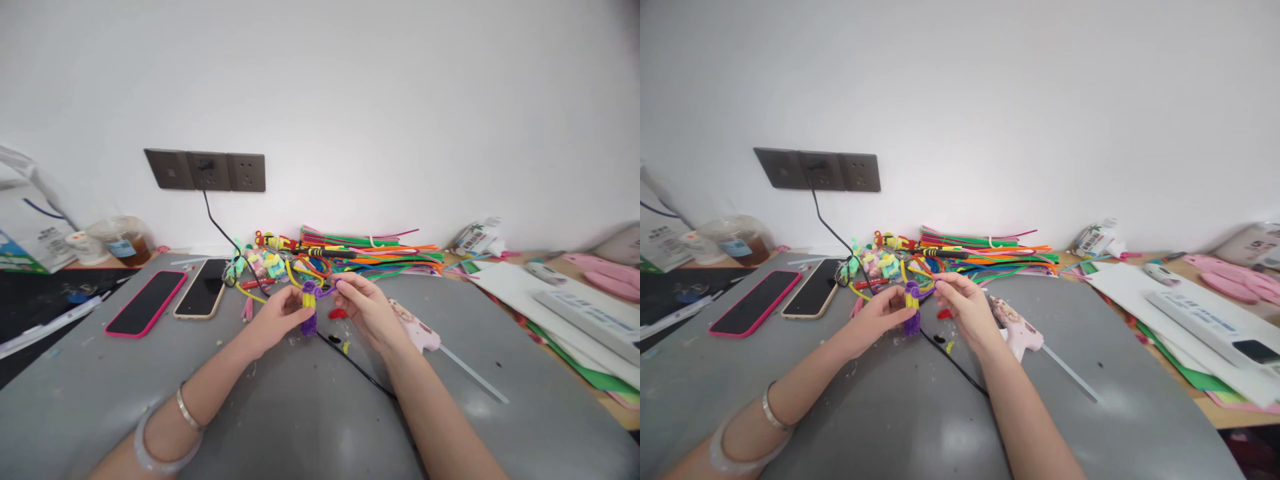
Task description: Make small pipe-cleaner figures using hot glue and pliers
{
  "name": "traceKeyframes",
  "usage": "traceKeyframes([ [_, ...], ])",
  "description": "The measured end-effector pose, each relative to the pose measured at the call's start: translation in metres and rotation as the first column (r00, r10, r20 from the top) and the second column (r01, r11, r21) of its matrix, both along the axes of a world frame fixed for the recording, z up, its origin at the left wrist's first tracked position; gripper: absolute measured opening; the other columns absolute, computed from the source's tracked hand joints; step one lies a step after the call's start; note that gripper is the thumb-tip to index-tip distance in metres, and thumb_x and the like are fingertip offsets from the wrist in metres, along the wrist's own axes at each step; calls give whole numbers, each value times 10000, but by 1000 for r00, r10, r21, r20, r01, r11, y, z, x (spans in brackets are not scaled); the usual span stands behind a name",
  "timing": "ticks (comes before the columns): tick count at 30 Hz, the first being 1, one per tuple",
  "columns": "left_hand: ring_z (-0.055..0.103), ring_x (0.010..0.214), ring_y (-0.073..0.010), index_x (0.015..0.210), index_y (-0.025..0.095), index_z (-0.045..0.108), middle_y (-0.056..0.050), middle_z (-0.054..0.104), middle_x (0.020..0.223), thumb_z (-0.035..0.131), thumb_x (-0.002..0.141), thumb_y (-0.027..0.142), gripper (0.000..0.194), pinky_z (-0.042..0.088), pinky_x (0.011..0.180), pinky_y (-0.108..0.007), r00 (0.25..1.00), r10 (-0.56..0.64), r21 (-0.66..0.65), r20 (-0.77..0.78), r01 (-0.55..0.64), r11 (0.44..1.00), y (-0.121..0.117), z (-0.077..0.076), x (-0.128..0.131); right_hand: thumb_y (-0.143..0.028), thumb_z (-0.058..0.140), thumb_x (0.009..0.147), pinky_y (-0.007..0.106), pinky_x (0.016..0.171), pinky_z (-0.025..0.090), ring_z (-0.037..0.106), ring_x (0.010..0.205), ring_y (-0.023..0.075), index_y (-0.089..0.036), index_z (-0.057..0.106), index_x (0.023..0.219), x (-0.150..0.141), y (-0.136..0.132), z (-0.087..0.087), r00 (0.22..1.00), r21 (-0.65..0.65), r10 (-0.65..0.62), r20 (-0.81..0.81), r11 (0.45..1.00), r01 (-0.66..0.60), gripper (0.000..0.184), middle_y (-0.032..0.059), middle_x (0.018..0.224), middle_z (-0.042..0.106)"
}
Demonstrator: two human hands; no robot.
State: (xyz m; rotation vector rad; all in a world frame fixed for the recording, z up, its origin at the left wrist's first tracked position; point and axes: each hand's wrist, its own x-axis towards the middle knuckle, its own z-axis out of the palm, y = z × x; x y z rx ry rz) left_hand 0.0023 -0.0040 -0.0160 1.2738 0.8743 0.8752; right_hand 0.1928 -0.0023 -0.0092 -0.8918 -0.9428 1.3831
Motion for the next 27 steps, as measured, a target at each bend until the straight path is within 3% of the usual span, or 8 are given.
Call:
traceKeyframes([
  [3,534,753,-136,850,175,551,24,543,822,799,717,435,383,408,699,-254,1000,-9,-1,-15,9,1000,0,-1,0,-384,896,605,215,483,447,540,528,102,-225,767,810,-2,-1,0,999,9,-2,47,1000,1,290,-28,617,648],
  [12,558,793,-152,892,166,573,-4,564,866,795,726,437,388,436,734,-280,999,-40,26,-23,41,999,2,-6,1,-366,845,700,239,562,451,544,614,114,-244,652,971,-6,-1,-4,987,178,-29,156,984,0,354,-30,746,633],
  [21,547,772,-145,875,169,559,8,553,843,779,747,415,354,419,710,-271,999,-37,45,-35,39,998,2,-6,-1,-372,838,700,239,537,448,581,665,143,-263,592,1002,-4,-1,-3,982,171,-34,185,985,2,404,-29,771,641],
  [27,548,768,-151,869,172,560,3,552,844,790,733,415,361,420,713,-278,999,-36,38,-39,38,999,2,-6,-1,-367,822,724,267,602,472,575,669,142,-264,578,1007,-5,-1,-3,976,222,-60,208,975,13,387,-32,764,636],
])
